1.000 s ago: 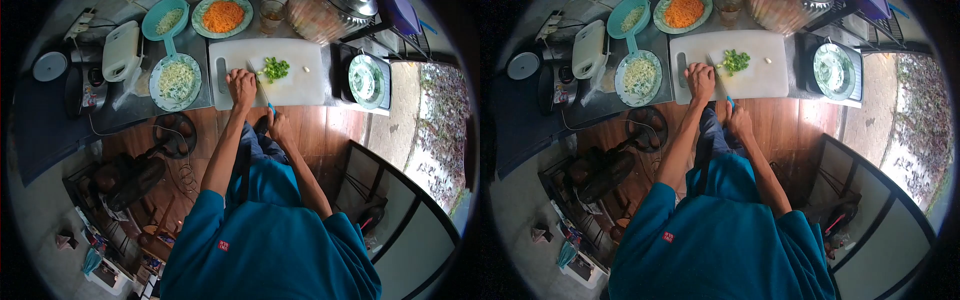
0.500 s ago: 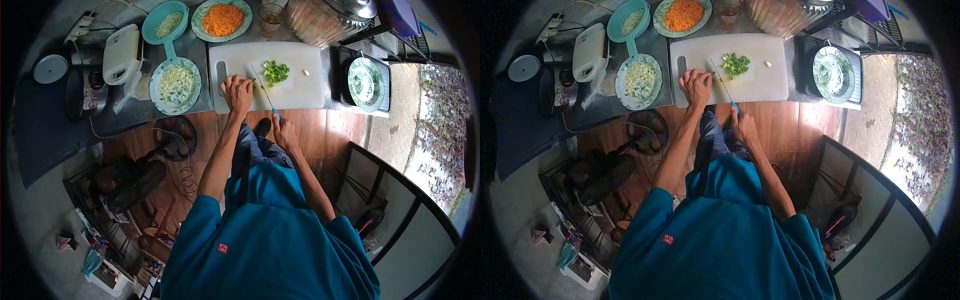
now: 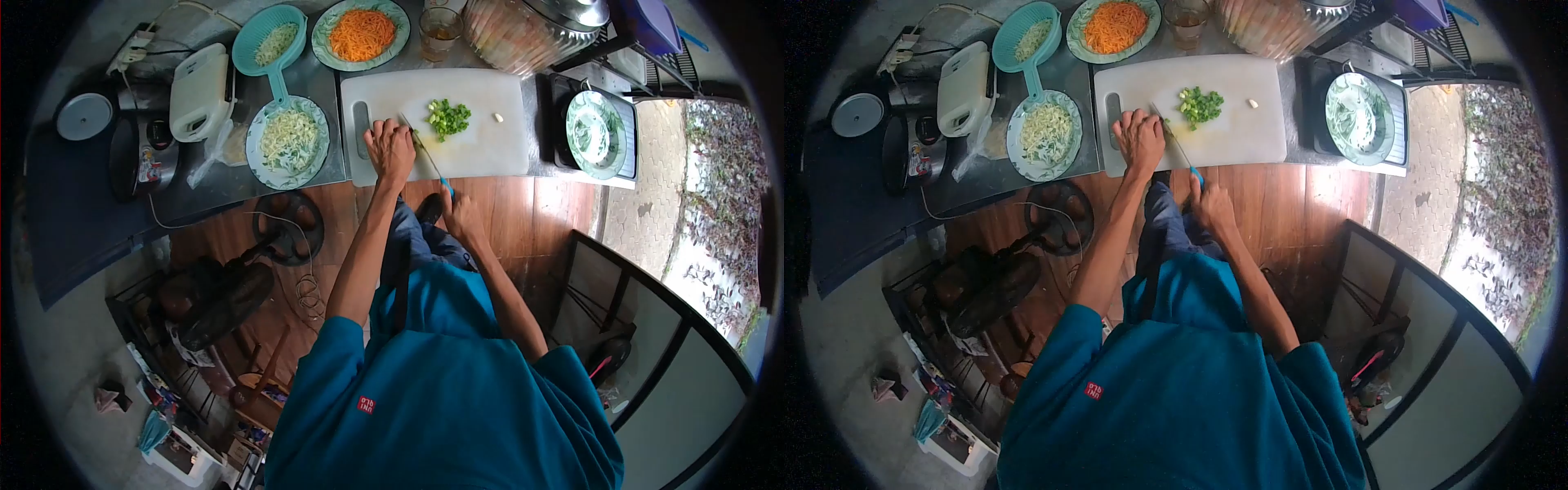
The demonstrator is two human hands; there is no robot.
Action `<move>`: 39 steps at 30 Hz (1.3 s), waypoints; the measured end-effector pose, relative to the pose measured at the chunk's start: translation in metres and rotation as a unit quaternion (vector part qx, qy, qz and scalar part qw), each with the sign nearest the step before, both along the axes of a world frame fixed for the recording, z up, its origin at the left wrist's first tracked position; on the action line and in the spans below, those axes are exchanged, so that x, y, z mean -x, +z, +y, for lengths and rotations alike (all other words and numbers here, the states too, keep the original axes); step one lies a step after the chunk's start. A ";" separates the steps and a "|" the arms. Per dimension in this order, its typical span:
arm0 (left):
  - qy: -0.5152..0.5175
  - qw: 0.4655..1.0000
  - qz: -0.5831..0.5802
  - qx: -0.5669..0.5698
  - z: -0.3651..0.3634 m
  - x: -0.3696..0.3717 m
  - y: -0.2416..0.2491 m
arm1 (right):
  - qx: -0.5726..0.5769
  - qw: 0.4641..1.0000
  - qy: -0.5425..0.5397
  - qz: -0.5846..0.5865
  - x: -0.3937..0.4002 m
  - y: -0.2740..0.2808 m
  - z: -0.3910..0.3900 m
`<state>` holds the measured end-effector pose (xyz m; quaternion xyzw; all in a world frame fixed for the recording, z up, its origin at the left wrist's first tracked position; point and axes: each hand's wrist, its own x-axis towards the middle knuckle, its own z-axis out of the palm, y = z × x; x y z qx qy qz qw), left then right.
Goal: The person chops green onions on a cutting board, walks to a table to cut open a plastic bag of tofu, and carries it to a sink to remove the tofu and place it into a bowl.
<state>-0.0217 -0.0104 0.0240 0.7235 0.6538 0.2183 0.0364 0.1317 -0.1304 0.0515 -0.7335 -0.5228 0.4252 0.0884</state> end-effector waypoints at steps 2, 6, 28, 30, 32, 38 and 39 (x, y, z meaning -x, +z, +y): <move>-0.002 1.000 0.003 -0.012 0.002 0.000 0.003 | -0.014 0.999 -0.011 0.038 0.000 -0.002 0.007; -0.027 0.996 -0.080 0.014 0.002 0.000 0.006 | -0.044 0.998 0.030 0.017 -0.019 0.004 -0.001; -0.046 0.986 -0.162 0.013 0.007 0.027 -0.006 | -0.086 0.994 -0.014 0.064 0.005 0.019 0.008; -0.050 0.981 -0.189 -0.001 0.007 0.024 -0.008 | -0.084 0.995 -0.021 0.058 0.011 0.023 0.009; -0.052 0.979 -0.197 -0.006 0.005 0.023 -0.011 | -0.079 0.995 -0.029 0.052 0.014 0.027 0.009; -0.067 0.977 -0.199 -0.034 0.007 0.023 -0.018 | -0.087 0.995 -0.012 0.038 0.020 0.001 0.013; -0.071 0.976 -0.200 -0.047 0.006 0.022 -0.020 | -0.074 0.997 -0.014 0.029 0.025 -0.004 0.019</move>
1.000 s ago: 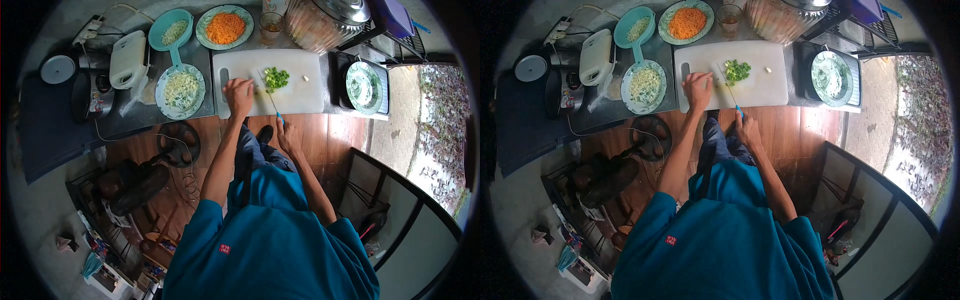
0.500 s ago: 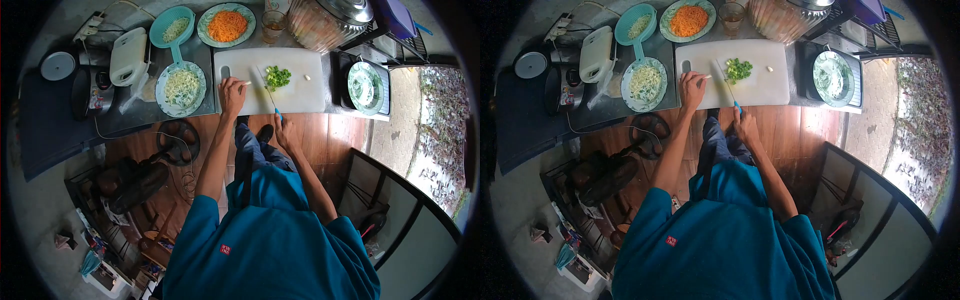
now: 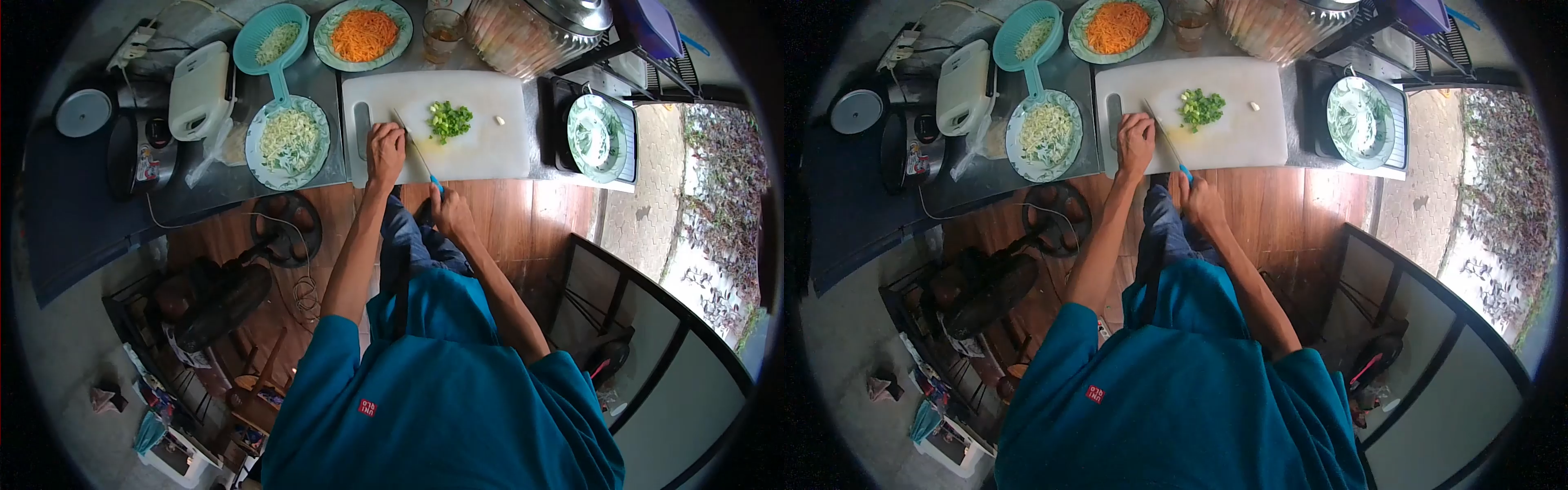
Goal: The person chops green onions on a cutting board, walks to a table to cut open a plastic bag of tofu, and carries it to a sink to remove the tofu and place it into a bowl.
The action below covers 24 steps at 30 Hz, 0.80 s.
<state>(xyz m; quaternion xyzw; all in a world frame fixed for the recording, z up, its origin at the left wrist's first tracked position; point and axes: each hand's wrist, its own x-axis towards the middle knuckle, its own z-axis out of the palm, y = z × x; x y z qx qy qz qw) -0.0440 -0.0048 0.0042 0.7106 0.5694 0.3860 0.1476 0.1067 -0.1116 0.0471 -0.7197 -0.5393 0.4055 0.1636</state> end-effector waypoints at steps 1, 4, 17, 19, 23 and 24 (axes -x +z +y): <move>-0.001 1.000 -0.001 0.005 -0.006 -0.002 -0.001 | 0.016 1.000 -0.002 -0.009 0.002 -0.002 -0.001; -0.012 1.000 -0.001 -0.005 0.002 0.002 0.003 | 0.002 1.000 -0.018 -0.013 -0.001 0.000 -0.001; -0.005 1.000 -0.004 0.019 -0.005 0.000 0.008 | -0.011 0.999 0.002 -0.039 -0.014 -0.004 -0.018; 0.005 0.999 -0.018 0.028 -0.006 -0.002 0.006 | 0.003 0.999 -0.011 -0.038 -0.021 0.001 -0.027; 0.011 0.999 -0.027 0.035 -0.006 0.001 0.006 | 0.040 0.999 -0.013 -0.010 -0.021 0.034 -0.018; 0.002 0.999 -0.025 0.034 -0.004 0.000 0.006 | 0.042 0.999 0.013 0.001 -0.021 0.040 -0.014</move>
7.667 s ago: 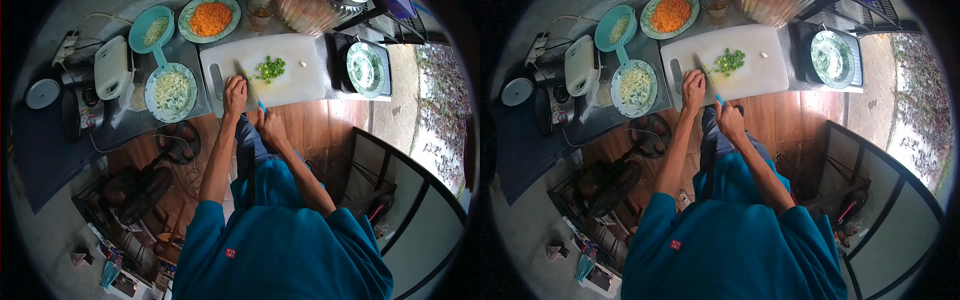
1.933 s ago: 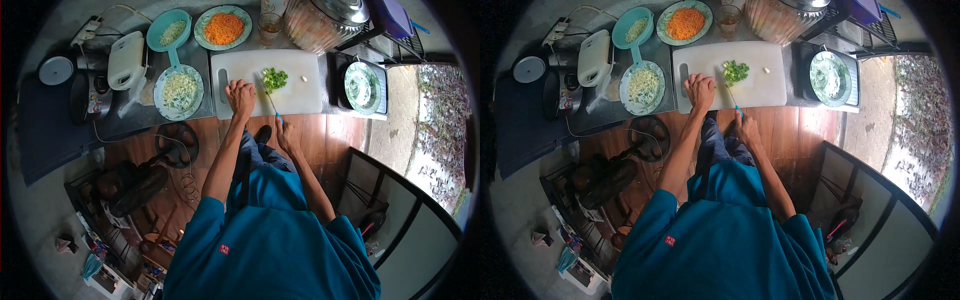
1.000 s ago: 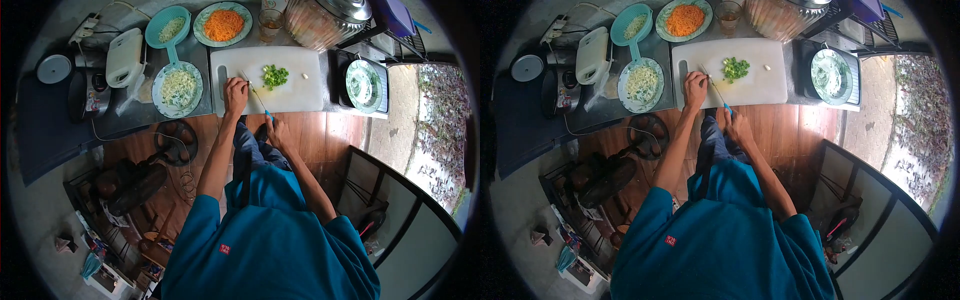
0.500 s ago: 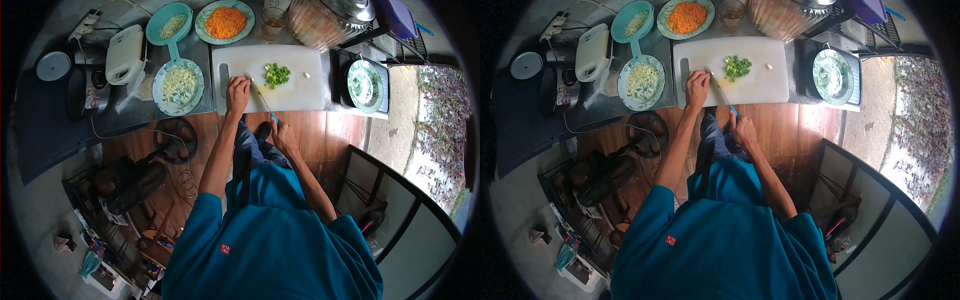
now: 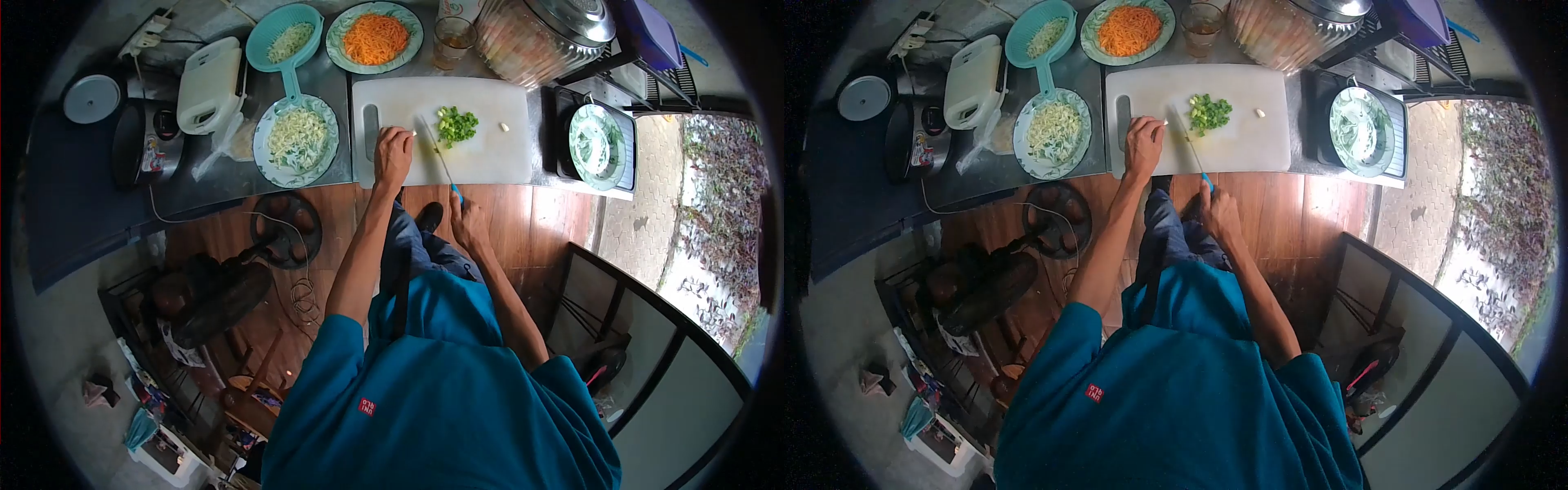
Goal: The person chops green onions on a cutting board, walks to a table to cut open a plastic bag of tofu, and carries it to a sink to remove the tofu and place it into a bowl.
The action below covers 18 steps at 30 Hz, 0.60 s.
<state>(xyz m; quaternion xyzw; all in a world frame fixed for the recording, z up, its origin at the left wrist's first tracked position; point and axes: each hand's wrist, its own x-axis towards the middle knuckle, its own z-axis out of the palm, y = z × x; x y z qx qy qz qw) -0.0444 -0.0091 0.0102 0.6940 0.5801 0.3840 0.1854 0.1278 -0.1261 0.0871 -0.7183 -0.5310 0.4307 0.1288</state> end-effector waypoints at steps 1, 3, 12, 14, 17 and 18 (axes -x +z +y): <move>-0.009 1.000 0.000 0.000 0.002 -0.002 -0.001 | 0.000 1.000 -0.001 -0.003 0.000 -0.001 0.001; -0.014 1.000 -0.003 -0.011 0.004 -0.004 -0.001 | 0.007 1.000 -0.018 0.004 0.003 -0.008 0.000; -0.026 0.999 0.009 -0.025 0.002 -0.003 -0.006 | -0.041 0.998 -0.038 -0.030 0.030 -0.024 0.006; -0.034 0.998 0.013 -0.047 0.008 0.001 -0.002 | -0.050 0.998 -0.042 -0.022 0.024 -0.028 0.004; -0.021 1.000 -0.010 -0.018 0.002 -0.003 -0.006 | -0.004 0.999 -0.032 -0.012 -0.004 -0.018 -0.013; -0.018 1.000 -0.012 -0.019 0.003 -0.005 -0.006 | -0.005 0.999 -0.029 -0.013 -0.005 -0.019 -0.011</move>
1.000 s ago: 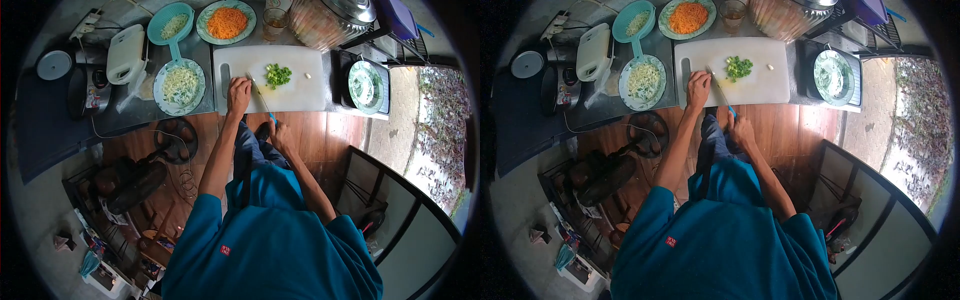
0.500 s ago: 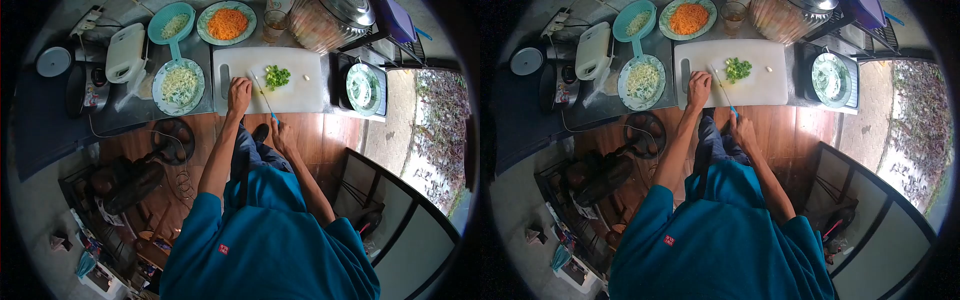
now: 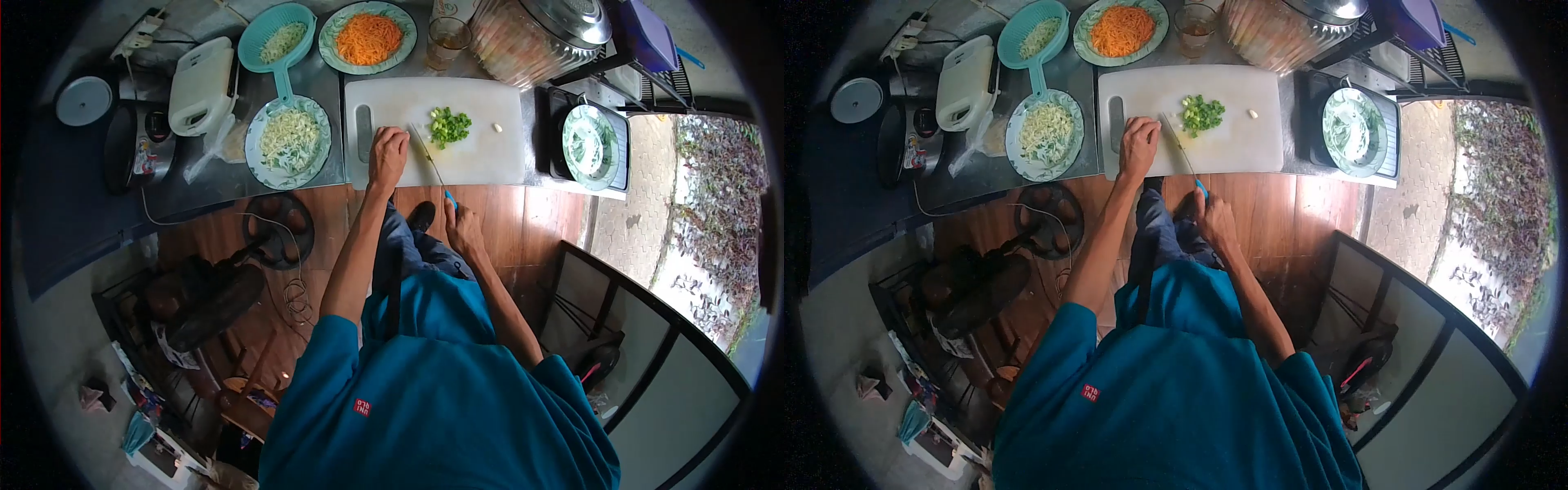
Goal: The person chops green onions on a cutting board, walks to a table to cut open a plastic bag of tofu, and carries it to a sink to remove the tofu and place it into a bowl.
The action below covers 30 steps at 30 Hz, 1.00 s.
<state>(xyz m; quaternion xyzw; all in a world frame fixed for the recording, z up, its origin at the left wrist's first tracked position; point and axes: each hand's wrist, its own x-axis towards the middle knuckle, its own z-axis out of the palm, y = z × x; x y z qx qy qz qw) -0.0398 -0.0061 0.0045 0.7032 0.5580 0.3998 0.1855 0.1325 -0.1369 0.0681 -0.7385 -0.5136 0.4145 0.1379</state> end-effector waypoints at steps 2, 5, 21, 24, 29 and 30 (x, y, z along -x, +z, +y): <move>0.000 1.000 0.011 0.005 -0.002 0.002 0.002 | -0.024 1.000 0.012 -0.013 0.005 -0.002 -0.001; 0.008 1.000 -0.016 0.021 -0.005 0.006 0.002 | -0.056 0.996 0.072 -0.003 0.003 -0.006 -0.009; 0.009 0.999 0.020 0.037 -0.001 0.008 0.004 | 0.032 0.999 -0.009 0.026 0.028 0.011 0.010; 0.013 0.999 0.026 0.026 0.001 0.007 0.004 | -0.003 1.000 -0.010 0.008 0.030 -0.008 0.008; 0.020 0.998 0.023 0.053 -0.001 0.005 0.007 | -0.020 1.000 -0.004 -0.021 0.014 -0.026 -0.008; 0.026 0.998 0.011 0.052 -0.003 0.006 0.008 | -0.023 1.000 0.001 -0.019 0.014 -0.025 -0.002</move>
